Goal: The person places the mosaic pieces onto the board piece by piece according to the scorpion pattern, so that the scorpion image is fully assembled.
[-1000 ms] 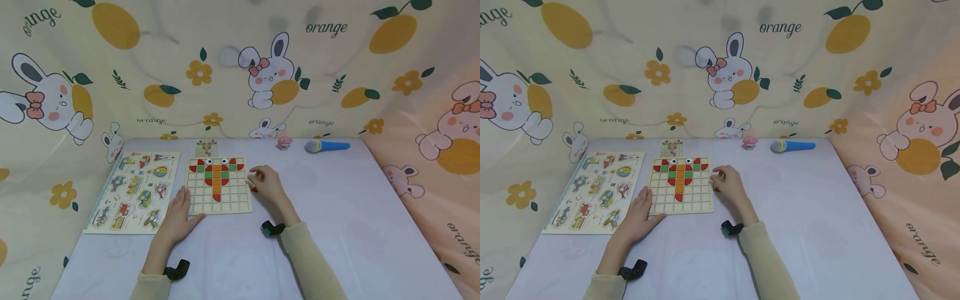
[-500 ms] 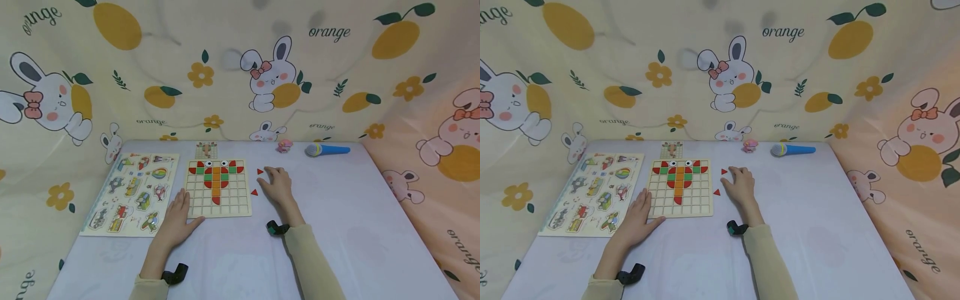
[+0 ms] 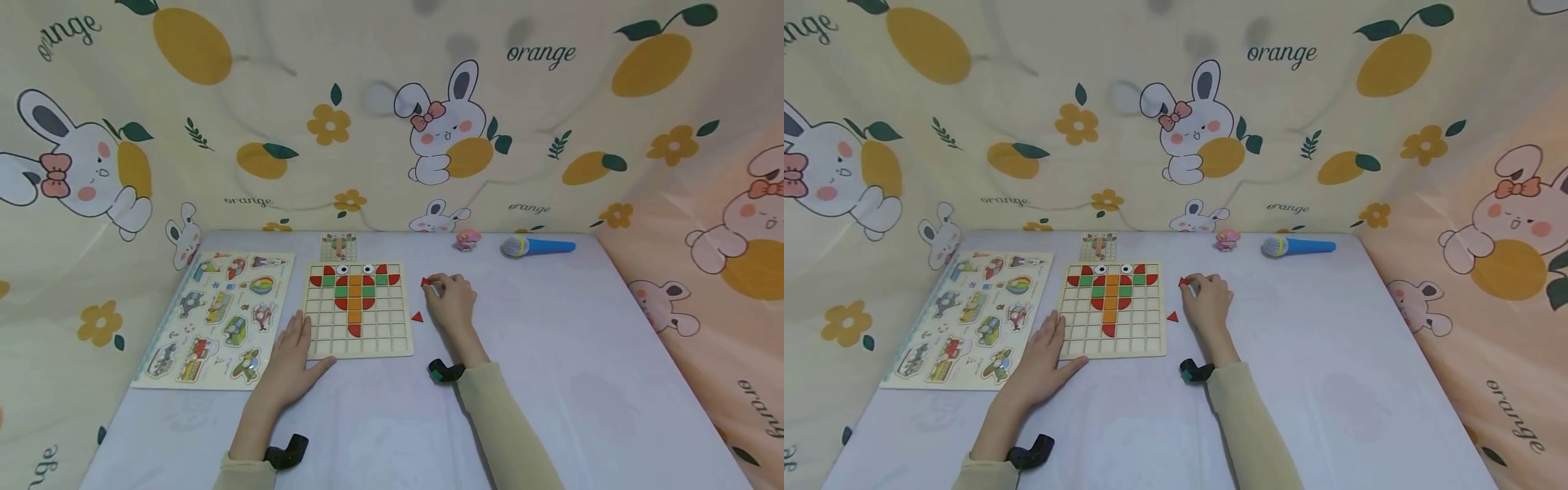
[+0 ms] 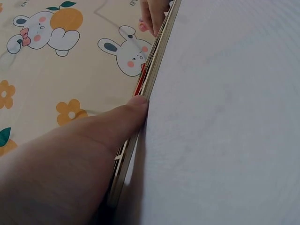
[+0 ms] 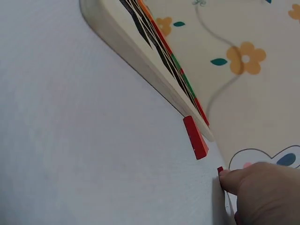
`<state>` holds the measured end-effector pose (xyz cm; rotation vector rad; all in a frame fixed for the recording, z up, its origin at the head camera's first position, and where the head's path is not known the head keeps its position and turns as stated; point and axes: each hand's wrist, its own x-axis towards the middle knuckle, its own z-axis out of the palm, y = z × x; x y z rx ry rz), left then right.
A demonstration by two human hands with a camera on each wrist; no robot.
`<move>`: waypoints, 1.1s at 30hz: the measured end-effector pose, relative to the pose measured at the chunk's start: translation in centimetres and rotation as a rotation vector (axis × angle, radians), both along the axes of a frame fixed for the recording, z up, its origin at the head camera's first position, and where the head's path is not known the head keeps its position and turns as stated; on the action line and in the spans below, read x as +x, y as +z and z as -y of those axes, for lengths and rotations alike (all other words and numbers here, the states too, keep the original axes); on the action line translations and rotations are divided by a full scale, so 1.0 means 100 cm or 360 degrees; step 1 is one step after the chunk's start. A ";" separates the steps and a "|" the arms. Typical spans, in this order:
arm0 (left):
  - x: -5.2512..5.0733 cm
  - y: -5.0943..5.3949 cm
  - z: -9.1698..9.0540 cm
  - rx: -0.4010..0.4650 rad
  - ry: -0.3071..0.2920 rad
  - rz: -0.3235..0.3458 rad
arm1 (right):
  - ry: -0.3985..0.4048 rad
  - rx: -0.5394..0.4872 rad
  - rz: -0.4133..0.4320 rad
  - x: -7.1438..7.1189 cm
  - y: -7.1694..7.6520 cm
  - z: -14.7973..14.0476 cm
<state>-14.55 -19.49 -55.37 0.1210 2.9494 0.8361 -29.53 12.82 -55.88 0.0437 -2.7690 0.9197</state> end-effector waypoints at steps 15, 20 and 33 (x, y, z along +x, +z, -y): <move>-0.001 -0.001 0.001 0.0007 0.0004 0.0034 | 0.0163 -0.0015 0.0055 -0.003 0.002 0.000; -0.001 -0.002 0.001 0.0001 0.0008 0.0040 | 0.0170 -0.0097 0.0037 -0.001 0.003 -0.002; -0.001 -0.002 0.001 -0.0012 0.0005 0.0007 | 0.0590 -0.0376 0.0168 0.035 0.028 0.046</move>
